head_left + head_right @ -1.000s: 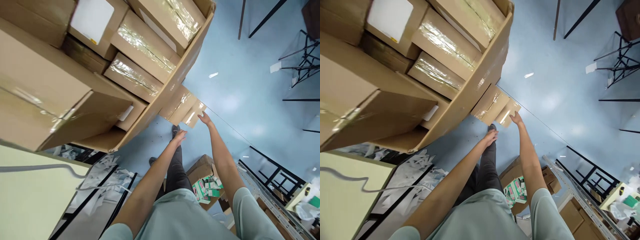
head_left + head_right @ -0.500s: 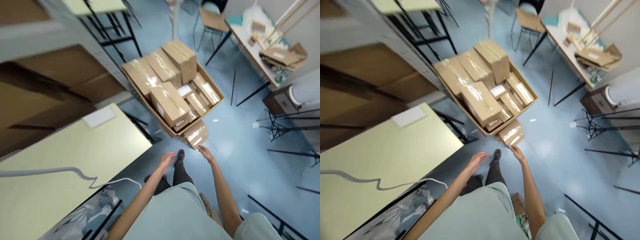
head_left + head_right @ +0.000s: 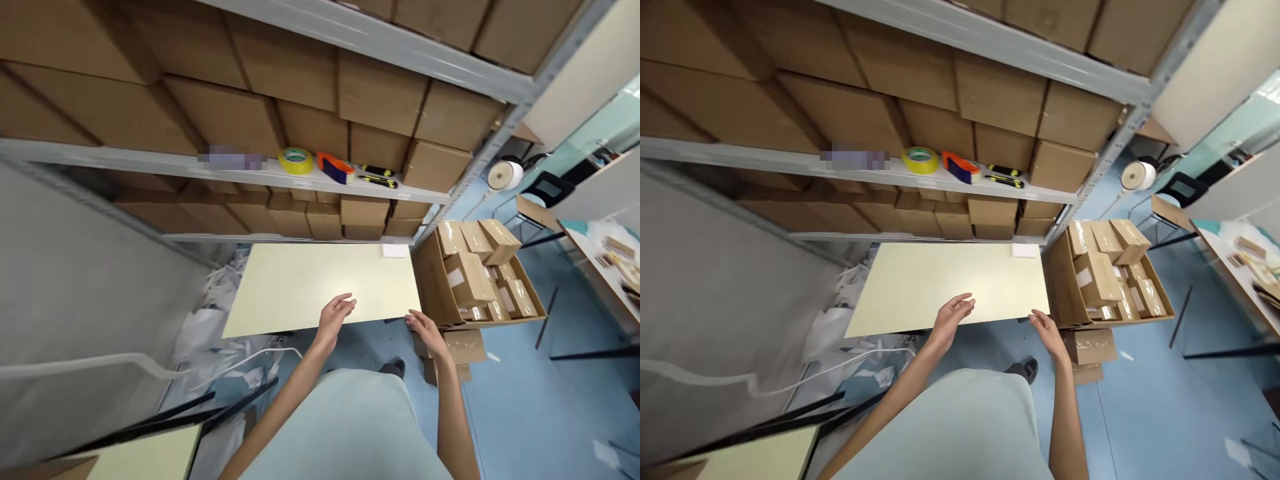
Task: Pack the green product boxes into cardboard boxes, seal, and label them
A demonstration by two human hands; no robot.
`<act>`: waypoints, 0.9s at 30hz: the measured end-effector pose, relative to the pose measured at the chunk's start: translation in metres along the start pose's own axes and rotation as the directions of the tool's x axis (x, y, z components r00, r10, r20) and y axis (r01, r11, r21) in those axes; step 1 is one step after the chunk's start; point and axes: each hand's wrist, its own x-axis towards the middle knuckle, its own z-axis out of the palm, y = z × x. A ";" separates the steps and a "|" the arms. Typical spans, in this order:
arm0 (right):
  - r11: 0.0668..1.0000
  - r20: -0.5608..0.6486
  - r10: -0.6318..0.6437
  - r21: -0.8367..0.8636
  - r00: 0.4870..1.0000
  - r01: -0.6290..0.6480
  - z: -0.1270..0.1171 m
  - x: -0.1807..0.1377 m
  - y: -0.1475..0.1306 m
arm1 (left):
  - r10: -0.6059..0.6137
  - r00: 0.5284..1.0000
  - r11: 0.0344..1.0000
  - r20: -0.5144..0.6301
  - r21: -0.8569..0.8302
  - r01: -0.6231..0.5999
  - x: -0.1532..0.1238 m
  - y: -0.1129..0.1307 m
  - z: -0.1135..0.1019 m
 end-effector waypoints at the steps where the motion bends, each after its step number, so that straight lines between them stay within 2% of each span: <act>1: 0.999 0.046 -0.018 -0.033 0.999 0.019 0.018 0.004 -0.016 | 0.039 0.998 0.999 -0.043 -0.016 -0.040 -0.001 0.014 -0.019; 4: 0.989 0.202 -0.067 -0.116 0.977 0.092 0.071 0.018 -0.066 | 0.150 0.971 0.984 -0.185 -0.067 -0.165 -0.004 0.052 -0.071; 8: 0.965 0.413 -0.098 -0.184 0.905 0.188 0.132 0.040 -0.133 | 0.258 0.890 0.949 -0.376 -0.073 -0.306 -0.015 0.088 -0.125; 12: 0.941 0.558 -0.112 -0.206 0.822 0.268 0.187 0.066 -0.185 | 0.331 0.789 0.927 -0.518 0.023 -0.374 -0.036 0.109 -0.162; 14: 0.937 0.619 -0.112 -0.195 0.777 0.290 0.216 0.078 -0.202 | 0.349 0.737 0.919 -0.579 0.057 -0.391 -0.047 0.116 -0.177; 16: 0.935 0.687 -0.104 -0.177 0.719 0.306 0.248 0.089 -0.216 | 0.339 0.663 0.910 -0.667 0.053 -0.412 -0.058 0.120 -0.193; 18: 0.933 0.765 -0.089 -0.161 0.638 0.322 0.283 0.097 -0.226 | 0.306 0.560 0.898 -0.770 0.037 -0.439 -0.071 0.123 -0.209; 21: 0.929 0.873 -0.055 -0.133 0.484 0.345 0.335 0.099 -0.233 | 0.241 0.382 0.880 -0.892 0.035 -0.474 -0.096 0.122 -0.229; 24: 0.923 0.958 0.005 -0.116 0.288 0.368 0.383 0.089 -0.229 | 0.183 0.202 0.868 -0.962 0.061 -0.493 -0.127 0.112 -0.235; 27: 0.907 0.995 0.086 -0.102 0.057 0.409 0.422 0.069 -0.219 | 0.093 0.032 0.857 -0.995 0.064 -0.512 -0.158 0.094 -0.228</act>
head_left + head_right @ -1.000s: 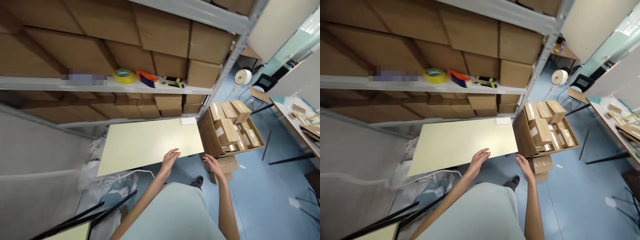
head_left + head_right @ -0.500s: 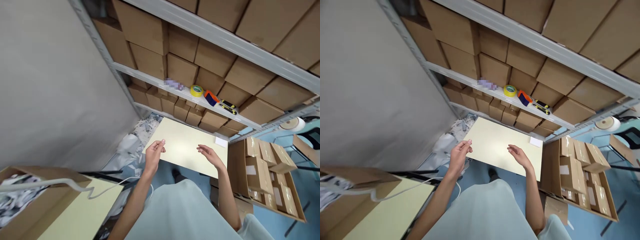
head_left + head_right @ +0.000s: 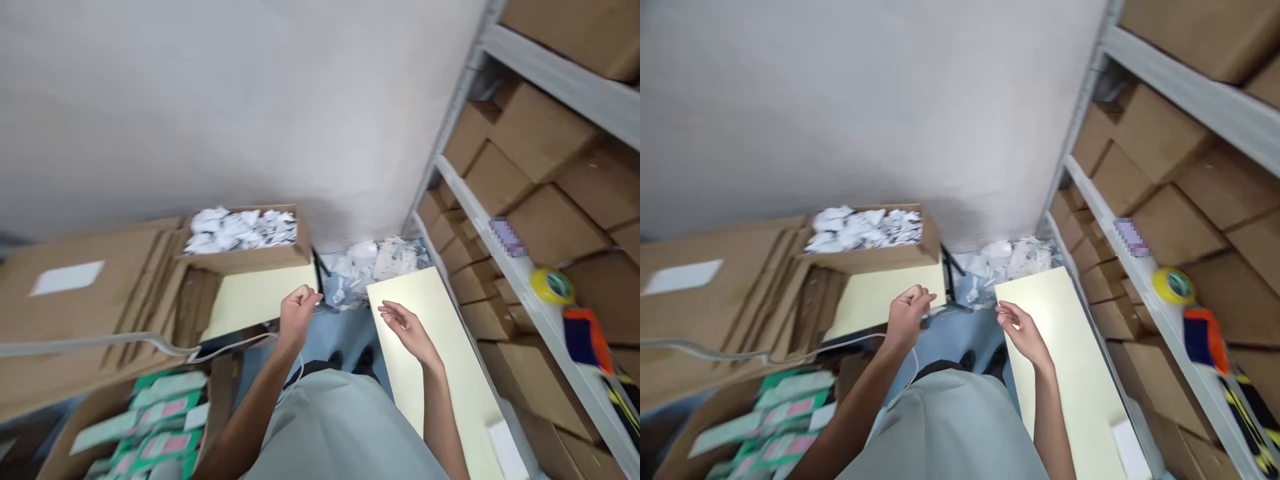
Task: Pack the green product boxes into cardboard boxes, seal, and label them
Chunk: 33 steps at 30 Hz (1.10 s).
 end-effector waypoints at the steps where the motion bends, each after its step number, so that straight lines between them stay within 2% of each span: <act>1: 1.000 0.076 -0.008 -0.016 0.997 0.009 0.010 0.011 -0.001 | -0.005 0.998 1.000 -0.063 -0.017 0.004 -0.005 -0.001 -0.012; 5: 0.994 0.288 -0.042 -0.082 0.957 0.068 0.065 0.048 -0.009 | -0.084 0.971 0.984 -0.224 -0.174 0.045 -0.031 -0.005 -0.069; 9: 0.972 0.417 -0.086 -0.166 0.905 0.169 0.140 0.064 -0.022 | -0.153 0.917 0.933 -0.368 -0.359 0.012 -0.063 -0.005 -0.139; 12: 0.947 0.543 -0.111 -0.197 0.832 0.255 0.209 0.058 -0.033 | -0.173 0.851 0.885 -0.495 -0.458 -0.086 -0.093 -0.007 -0.197; 16: 0.915 0.703 -0.091 -0.220 0.705 0.337 0.310 0.030 -0.036 | -0.200 0.757 0.824 -0.622 -0.525 -0.213 -0.143 -0.012 -0.283; 21: 0.901 0.844 0.021 -0.248 0.536 0.356 0.441 -0.009 -0.009 | -0.245 0.599 0.764 -0.763 -0.532 -0.365 -0.222 -0.030 -0.396; 24: 0.893 0.890 0.101 -0.279 0.444 0.354 0.513 -0.030 0.011 | -0.297 0.491 0.737 -0.819 -0.524 -0.428 -0.268 -0.045 -0.452; 28: 0.877 0.923 0.202 -0.319 0.328 0.359 0.592 -0.055 0.028 | -0.379 0.346 0.713 -0.858 -0.509 -0.483 -0.307 -0.064 -0.509; 33: 0.828 0.935 0.308 -0.354 0.175 0.435 0.673 -0.059 0.050 | -0.463 0.214 0.688 -0.860 -0.501 -0.525 -0.320 -0.079 -0.565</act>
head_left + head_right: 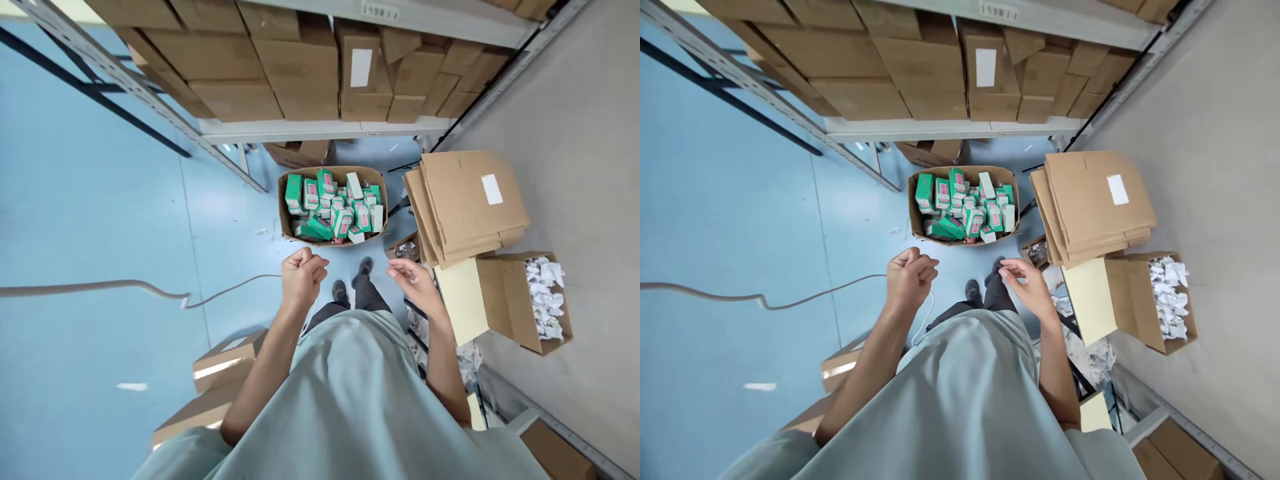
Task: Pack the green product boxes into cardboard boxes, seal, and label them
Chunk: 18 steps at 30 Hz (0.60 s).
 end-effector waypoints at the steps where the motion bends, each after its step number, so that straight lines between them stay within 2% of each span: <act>1: 1.000 0.039 0.007 -0.013 0.999 -0.006 0.001 0.020 0.002 | 0.004 1.000 1.000 -0.025 -0.006 -0.004 0.011 0.003 0.000; 5: 0.997 0.194 0.049 -0.065 0.980 -0.037 0.006 0.110 0.016 | 0.012 0.992 1.000 -0.127 -0.008 -0.013 0.060 0.011 0.006; 9: 0.995 0.326 0.076 -0.093 0.942 -0.047 0.019 0.208 0.031 | -0.045 0.968 0.999 -0.247 -0.003 0.045 0.123 -0.003 0.008; 13: 0.990 0.356 0.106 -0.128 0.929 -0.064 0.037 0.299 0.061 | -0.047 0.924 0.995 -0.379 0.067 0.079 0.190 -0.039 -0.001; 18: 0.964 0.352 0.229 -0.210 0.908 -0.161 0.060 0.385 0.133 | -0.003 0.871 0.967 -0.491 0.219 0.127 0.277 -0.101 -0.028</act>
